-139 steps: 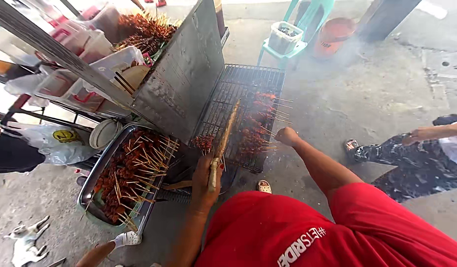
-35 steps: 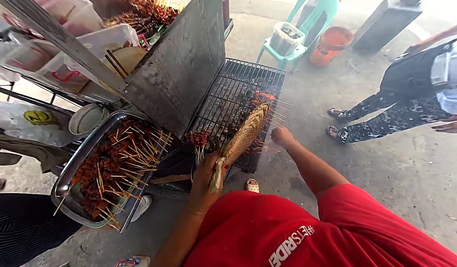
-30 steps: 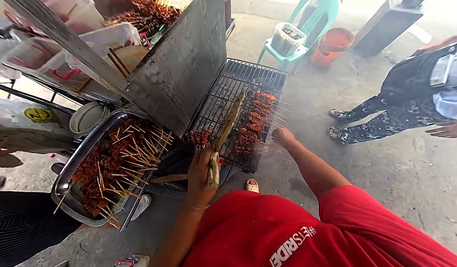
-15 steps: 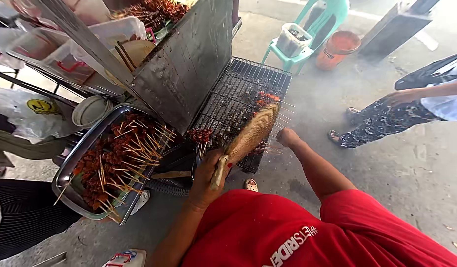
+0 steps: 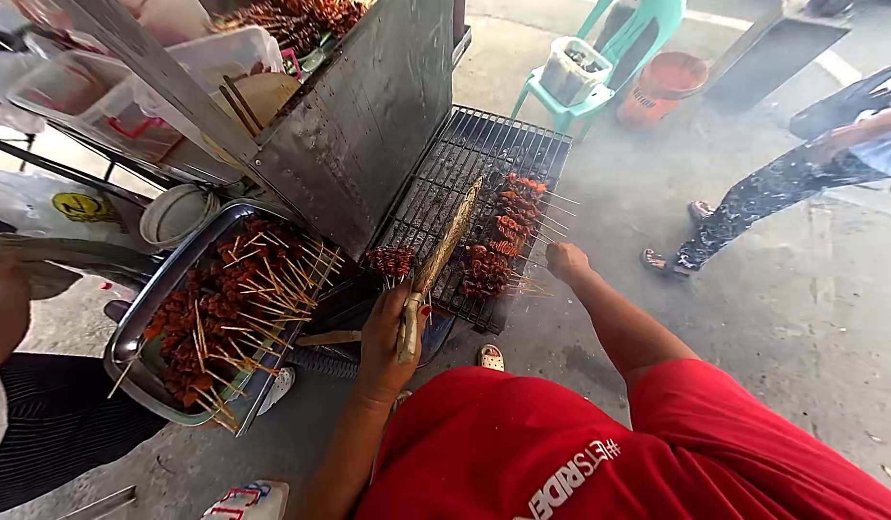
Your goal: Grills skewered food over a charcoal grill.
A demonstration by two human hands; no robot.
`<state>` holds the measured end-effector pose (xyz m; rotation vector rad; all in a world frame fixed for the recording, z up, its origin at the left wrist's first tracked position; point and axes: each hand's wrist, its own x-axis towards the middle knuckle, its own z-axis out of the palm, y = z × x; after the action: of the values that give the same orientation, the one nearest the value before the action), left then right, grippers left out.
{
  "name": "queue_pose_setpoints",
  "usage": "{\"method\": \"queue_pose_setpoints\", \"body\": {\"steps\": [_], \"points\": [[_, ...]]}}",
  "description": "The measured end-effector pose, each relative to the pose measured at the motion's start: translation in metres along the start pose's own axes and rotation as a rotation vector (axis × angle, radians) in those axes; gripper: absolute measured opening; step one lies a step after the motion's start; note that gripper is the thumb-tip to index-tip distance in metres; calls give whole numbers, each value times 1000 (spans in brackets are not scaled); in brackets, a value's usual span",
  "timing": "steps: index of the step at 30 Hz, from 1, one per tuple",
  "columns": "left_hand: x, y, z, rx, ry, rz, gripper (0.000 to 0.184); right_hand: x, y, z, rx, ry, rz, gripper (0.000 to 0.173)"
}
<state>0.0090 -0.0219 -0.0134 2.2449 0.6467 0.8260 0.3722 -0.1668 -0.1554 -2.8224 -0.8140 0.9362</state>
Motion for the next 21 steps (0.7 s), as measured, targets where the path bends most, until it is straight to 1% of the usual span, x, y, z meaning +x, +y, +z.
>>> {"method": "queue_pose_setpoints", "body": {"steps": [3, 5, 7, 8, 9, 10, 12, 13, 15, 16, 17, 19, 20, 21], "points": [[0, 4, 9, -10, -18, -4, 37, 1, 4, -2, -31, -24, -15, 24], [-2, 14, 17, -123, -118, 18, 35, 6, 5, -1, 1, -24, -41, 24], [-2, 21, 18, -255, -210, 53, 34, 11, 8, 3, 52, 12, -81, 26], [0, 20, 16, -253, -204, 57, 33, 11, 9, 4, 77, 25, -85, 29], [2, 16, 12, -179, -158, 59, 32, 12, 9, 4, 72, 27, -79, 29], [4, 11, 10, -75, -97, 63, 32, 10, 8, 2, 39, 22, -67, 25], [4, 7, 8, 27, -52, 59, 35, 1, 5, -4, 12, 22, -37, 24], [2, 10, 9, 5, -80, 51, 36, -4, 3, -6, 7, 36, -33, 26], [2, 16, 10, -152, -174, 16, 34, -13, -1, -5, 22, 60, -64, 29], [3, 17, 10, -201, -182, -2, 33, -16, -3, -4, 34, 48, -81, 30], [5, 15, 8, -182, -157, -9, 34, -19, -5, -3, 44, 25, -89, 32], [7, 8, 6, -60, -79, -3, 35, -14, -4, 4, 25, -25, -73, 35], [7, 6, 8, -40, -72, -4, 34, -11, -3, 7, 12, -42, -58, 36], [7, 7, 9, -76, -97, -5, 33, -8, -2, 7, 8, -52, -45, 37]]}}
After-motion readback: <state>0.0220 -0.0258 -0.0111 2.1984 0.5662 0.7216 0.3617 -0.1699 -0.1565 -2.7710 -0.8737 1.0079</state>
